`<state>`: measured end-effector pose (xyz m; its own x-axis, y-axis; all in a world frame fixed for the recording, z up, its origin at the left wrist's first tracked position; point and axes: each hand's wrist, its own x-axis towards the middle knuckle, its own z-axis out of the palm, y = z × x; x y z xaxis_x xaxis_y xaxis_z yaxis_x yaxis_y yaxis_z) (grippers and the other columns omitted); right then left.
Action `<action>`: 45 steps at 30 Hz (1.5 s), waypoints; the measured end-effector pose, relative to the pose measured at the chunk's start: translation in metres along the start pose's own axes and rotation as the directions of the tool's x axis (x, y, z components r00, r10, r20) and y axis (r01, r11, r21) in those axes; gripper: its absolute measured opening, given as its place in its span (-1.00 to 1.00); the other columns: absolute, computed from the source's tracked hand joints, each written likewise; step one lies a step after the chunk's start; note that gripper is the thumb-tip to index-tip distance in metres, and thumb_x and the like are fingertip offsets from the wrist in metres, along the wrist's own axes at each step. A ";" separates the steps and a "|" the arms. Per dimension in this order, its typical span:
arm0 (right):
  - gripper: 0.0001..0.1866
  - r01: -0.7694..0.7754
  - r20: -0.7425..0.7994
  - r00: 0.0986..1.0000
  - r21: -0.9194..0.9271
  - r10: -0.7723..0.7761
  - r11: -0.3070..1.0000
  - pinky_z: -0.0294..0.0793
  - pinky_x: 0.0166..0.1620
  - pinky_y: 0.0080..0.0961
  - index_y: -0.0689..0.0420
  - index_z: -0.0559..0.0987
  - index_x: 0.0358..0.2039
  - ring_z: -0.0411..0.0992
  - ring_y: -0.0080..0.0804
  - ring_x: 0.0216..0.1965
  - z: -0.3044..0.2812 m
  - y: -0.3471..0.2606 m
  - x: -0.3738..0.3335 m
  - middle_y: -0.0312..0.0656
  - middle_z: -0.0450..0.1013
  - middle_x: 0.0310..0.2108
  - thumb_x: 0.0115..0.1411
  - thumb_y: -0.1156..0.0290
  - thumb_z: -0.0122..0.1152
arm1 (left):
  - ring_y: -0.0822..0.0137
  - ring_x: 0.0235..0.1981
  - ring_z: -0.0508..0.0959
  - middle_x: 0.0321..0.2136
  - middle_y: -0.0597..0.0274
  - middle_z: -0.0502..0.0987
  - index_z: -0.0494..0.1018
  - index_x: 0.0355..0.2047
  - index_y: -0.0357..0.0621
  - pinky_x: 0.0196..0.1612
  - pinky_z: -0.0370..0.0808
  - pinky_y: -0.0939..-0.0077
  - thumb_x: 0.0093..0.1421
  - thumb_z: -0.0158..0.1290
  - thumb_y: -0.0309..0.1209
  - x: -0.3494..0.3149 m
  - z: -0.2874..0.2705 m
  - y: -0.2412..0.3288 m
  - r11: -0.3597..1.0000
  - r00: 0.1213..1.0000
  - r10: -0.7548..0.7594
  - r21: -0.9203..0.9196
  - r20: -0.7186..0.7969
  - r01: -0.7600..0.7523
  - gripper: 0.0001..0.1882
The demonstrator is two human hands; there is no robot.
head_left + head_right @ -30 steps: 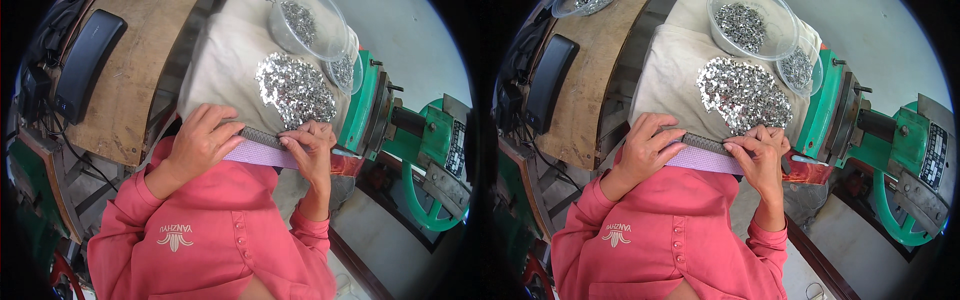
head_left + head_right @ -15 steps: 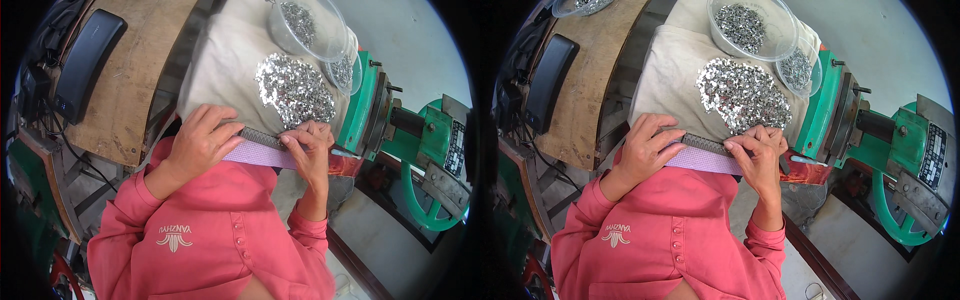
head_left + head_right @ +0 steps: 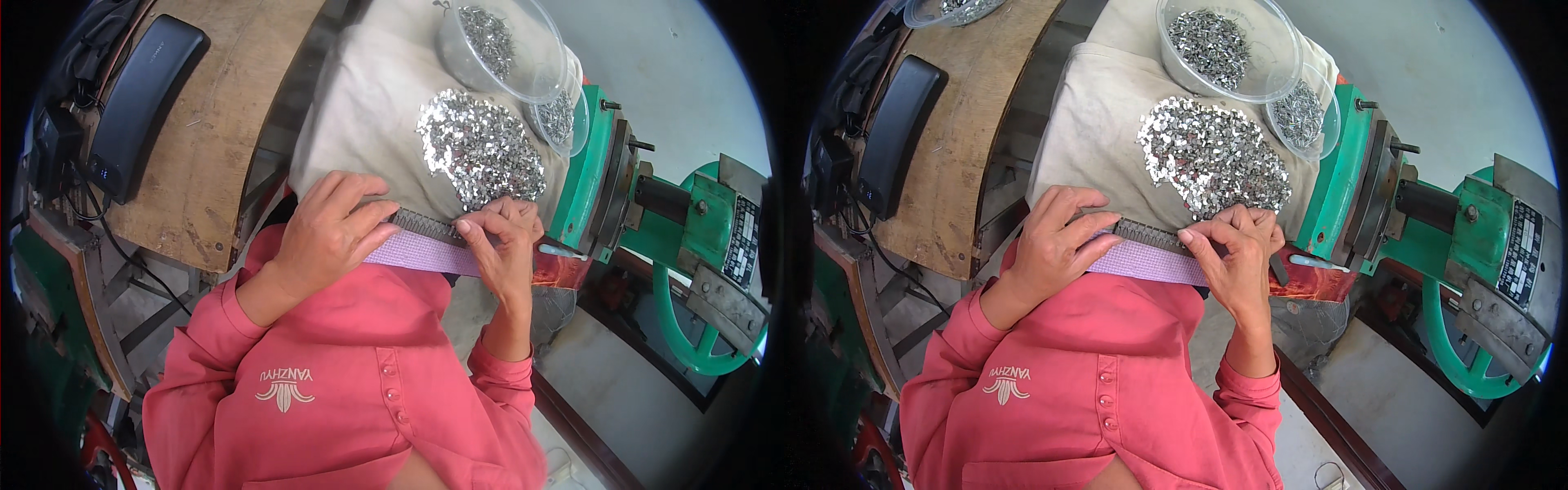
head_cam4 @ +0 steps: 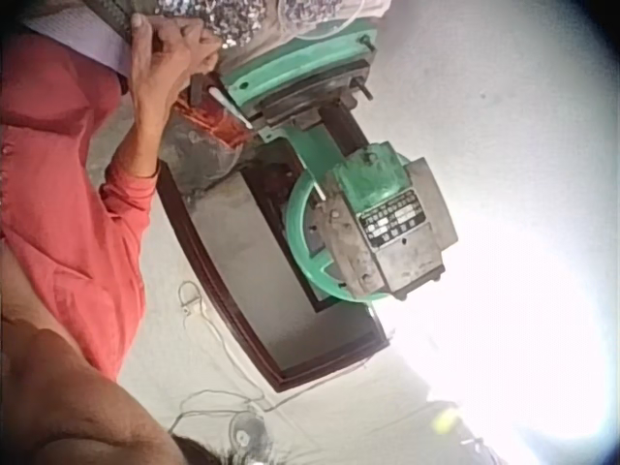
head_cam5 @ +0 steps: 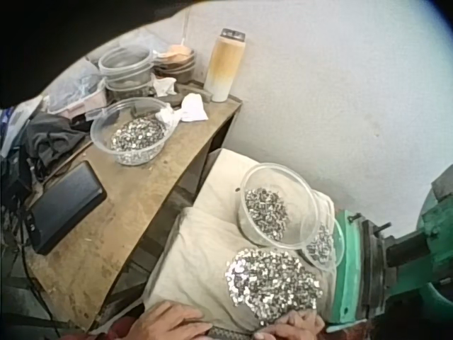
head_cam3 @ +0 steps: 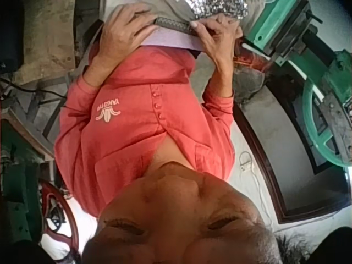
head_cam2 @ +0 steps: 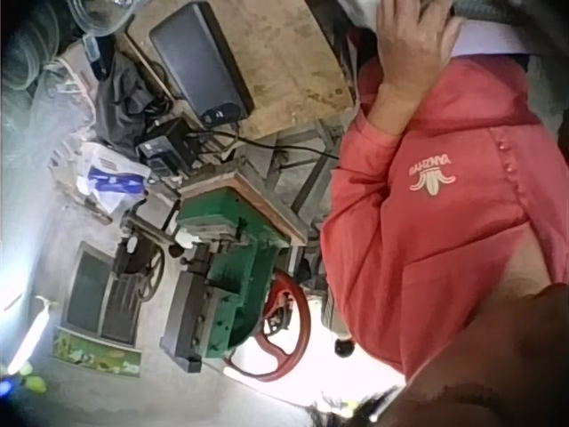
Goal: The person picks up small silver sequins one by one from a pile on a cloth and places them into slots on a purple strip held in their left hand. The person continues this repetitive process of picking and placing sequins throughout the clip.
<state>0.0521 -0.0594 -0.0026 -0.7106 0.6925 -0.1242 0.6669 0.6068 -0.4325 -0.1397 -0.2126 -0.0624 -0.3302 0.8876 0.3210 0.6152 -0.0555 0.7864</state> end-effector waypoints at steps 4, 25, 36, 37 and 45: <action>-0.81 0.023 -0.013 1.000 -0.048 -0.023 0.999 0.01 0.03 -0.32 -0.07 0.77 -0.44 0.24 -0.37 -0.17 0.001 -0.006 0.001 -0.46 0.41 -0.47 0.00 0.14 0.50 | 0.17 -0.19 0.50 -0.19 0.20 0.50 0.59 -0.27 -0.17 -0.15 0.47 0.30 -0.03 0.33 -0.40 0.000 0.001 0.000 1.000 1.000 -0.001 -0.003 -0.006 0.001 -0.71; -0.85 -0.001 0.046 0.999 -0.058 0.004 0.998 0.03 0.06 -0.36 -0.10 0.77 -0.40 0.29 -0.44 -0.16 -0.013 0.008 -0.003 -0.48 0.45 -0.43 -0.02 0.24 0.51 | 0.19 -0.21 0.50 -0.21 0.20 0.50 0.59 -0.29 -0.17 -0.17 0.47 0.31 -0.02 0.32 -0.40 0.001 0.001 0.000 1.000 1.000 0.006 0.001 -0.014 -0.006 -0.73; -0.85 -0.003 0.008 1.000 -0.012 0.004 1.000 0.03 0.05 -0.31 -0.07 0.78 -0.41 0.27 -0.39 -0.16 -0.008 0.013 -0.007 -0.46 0.46 -0.44 0.00 0.20 0.50 | 0.19 -0.23 0.50 -0.22 0.21 0.51 0.60 -0.29 -0.18 -0.17 0.47 0.31 -0.02 0.32 -0.40 0.002 0.001 0.000 1.000 1.000 0.012 0.009 -0.016 -0.012 -0.74; -0.85 0.002 0.010 1.000 -0.012 -0.002 1.000 0.03 0.05 -0.31 -0.07 0.78 -0.41 0.28 -0.39 -0.16 -0.008 0.013 -0.007 -0.45 0.46 -0.44 0.00 0.21 0.50 | 0.19 -0.23 0.50 -0.22 0.21 0.51 0.60 -0.29 -0.18 -0.17 0.47 0.31 -0.02 0.32 -0.40 0.002 0.001 0.000 1.000 1.000 0.013 0.010 -0.017 -0.013 -0.74; -0.87 0.076 -0.007 0.997 0.038 -0.076 0.996 0.11 0.02 -0.40 -0.06 0.78 -0.36 0.31 -0.42 -0.18 -0.014 0.019 -0.007 -0.45 0.44 -0.44 0.04 0.29 0.46 | 0.18 -0.24 0.51 -0.23 0.20 0.52 0.60 -0.29 -0.17 -0.17 0.47 0.30 -0.04 0.33 -0.40 0.002 0.001 0.001 1.000 1.000 0.007 0.018 -0.010 -0.007 -0.73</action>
<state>0.0730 -0.0470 0.0026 -0.7579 0.6468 -0.0850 0.6017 0.6428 -0.4741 -0.1395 -0.2102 -0.0614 -0.3329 0.8827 0.3316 0.6303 -0.0533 0.7746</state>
